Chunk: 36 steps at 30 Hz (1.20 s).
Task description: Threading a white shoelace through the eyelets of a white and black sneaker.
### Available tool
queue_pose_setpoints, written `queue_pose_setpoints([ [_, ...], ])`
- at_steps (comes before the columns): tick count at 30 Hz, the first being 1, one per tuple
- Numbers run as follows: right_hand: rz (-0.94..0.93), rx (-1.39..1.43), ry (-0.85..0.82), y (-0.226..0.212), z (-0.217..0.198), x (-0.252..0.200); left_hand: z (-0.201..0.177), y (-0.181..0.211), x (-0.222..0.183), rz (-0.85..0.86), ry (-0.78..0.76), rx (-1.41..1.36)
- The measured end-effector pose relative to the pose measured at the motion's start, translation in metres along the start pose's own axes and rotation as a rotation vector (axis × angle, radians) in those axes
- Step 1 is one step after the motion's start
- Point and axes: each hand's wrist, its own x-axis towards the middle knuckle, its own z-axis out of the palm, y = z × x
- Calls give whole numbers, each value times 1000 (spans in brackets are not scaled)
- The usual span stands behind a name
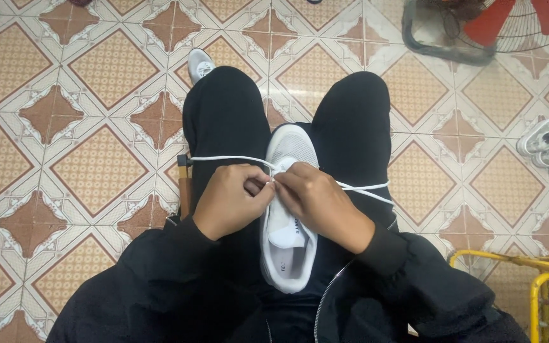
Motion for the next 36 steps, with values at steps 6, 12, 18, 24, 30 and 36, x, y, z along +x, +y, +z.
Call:
queue_pose_setpoints([
  [6,88,195,85,13,12,4,2,-4,2,90,23,1],
  [12,94,241,105,16,13,6,-2,1,0,132,19,32],
  [18,115,242,113,18,18,5,-1,-4,-2,169,15,40],
  [24,106,277,74,13,6,7,-5,-1,-2,161,-1,22],
  [30,90,288,65,15,4,9,-6,-3,1,148,-15,16],
  [36,109,284,75,8,-3,10,-5,3,-4,113,2,27],
])
